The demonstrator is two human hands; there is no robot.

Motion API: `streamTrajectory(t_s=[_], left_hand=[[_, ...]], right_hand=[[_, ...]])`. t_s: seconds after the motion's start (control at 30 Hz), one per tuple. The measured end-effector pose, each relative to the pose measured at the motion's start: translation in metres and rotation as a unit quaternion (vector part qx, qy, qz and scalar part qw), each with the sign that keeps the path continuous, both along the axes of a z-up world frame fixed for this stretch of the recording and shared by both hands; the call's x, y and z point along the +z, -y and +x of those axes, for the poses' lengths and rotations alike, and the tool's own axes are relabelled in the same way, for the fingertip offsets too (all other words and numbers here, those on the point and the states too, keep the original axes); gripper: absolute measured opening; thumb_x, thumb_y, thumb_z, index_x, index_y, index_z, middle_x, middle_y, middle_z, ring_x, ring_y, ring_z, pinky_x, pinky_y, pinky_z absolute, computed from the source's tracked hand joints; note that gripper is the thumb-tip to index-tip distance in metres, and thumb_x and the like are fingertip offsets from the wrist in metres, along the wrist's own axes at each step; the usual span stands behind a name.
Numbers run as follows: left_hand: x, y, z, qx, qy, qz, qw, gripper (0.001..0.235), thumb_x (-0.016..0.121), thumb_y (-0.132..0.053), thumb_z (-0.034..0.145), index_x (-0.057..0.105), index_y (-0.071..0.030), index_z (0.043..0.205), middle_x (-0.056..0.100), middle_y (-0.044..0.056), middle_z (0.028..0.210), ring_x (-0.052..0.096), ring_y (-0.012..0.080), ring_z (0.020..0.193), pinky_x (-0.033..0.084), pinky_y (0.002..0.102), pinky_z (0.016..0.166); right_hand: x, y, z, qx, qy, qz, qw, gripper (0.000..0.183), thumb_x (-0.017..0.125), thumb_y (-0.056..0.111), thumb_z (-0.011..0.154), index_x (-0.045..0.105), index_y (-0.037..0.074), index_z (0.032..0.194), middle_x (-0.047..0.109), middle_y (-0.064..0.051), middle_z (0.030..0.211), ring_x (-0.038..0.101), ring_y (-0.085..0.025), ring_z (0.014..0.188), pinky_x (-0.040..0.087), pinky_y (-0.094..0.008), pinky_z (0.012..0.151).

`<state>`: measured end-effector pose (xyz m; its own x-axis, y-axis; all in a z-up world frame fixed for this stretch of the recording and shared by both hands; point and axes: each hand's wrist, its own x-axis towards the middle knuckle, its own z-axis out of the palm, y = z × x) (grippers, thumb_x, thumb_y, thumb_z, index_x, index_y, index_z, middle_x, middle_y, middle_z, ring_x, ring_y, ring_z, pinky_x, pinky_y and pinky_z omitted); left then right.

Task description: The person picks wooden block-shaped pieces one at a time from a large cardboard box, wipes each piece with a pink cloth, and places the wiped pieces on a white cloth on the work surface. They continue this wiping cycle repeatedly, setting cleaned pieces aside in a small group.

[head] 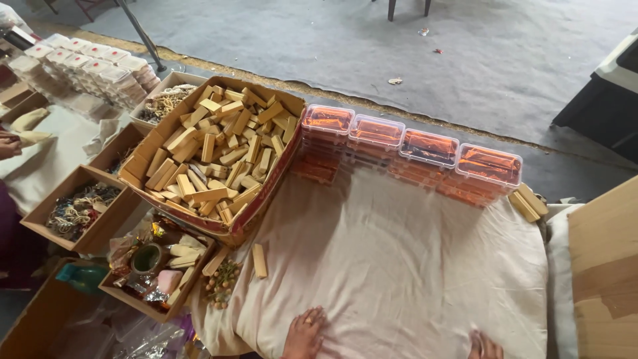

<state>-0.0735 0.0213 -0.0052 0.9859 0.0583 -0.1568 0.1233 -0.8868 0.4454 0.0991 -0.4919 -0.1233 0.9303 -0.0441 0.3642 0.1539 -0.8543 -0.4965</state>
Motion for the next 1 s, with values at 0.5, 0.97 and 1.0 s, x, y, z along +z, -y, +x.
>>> streamTrajectory(t_s=[0.5, 0.97, 1.0], left_hand=[[0.242, -0.192, 0.059, 0.184, 0.314, -0.181, 0.914, 0.028, 0.065, -0.021, 0.099, 0.073, -0.003, 0.12, 0.076, 0.014, 0.119, 0.073, 0.022, 0.108, 0.058, 0.032, 0.091], [0.202, -0.383, 0.129, 0.317, 0.266, -0.129, 0.901, 0.028, 0.061, -0.023, 0.102, 0.074, -0.006, 0.12, 0.077, 0.011, 0.102, 0.073, 0.0186, 0.083, 0.059, 0.031, 0.073], [0.188, -0.394, 0.138, 0.294, 0.242, -0.106, 0.918, 0.027, 0.061, -0.023, 0.102, 0.074, -0.007, 0.119, 0.076, 0.011, 0.109, 0.074, 0.0188, 0.089, 0.063, 0.031, 0.079]], right_hand=[[0.115, -0.23, -0.009, -0.064, 0.117, -0.259, 0.957, 0.041, 0.066, 0.05, 0.092, 0.073, 0.035, 0.129, 0.065, 0.005, 0.133, 0.063, -0.02, 0.125, 0.044, -0.05, 0.114], [0.07, -0.215, 0.004, -0.06, 0.141, -0.233, 0.96, 0.035, 0.076, 0.037, 0.094, 0.076, 0.03, 0.128, 0.068, -0.001, 0.127, 0.061, -0.025, 0.109, 0.051, -0.044, 0.098], [0.065, -0.213, 0.006, -0.044, 0.148, -0.223, 0.963, 0.036, 0.076, 0.034, 0.092, 0.077, 0.027, 0.127, 0.068, -0.004, 0.126, 0.061, -0.027, 0.107, 0.053, -0.044, 0.098]])
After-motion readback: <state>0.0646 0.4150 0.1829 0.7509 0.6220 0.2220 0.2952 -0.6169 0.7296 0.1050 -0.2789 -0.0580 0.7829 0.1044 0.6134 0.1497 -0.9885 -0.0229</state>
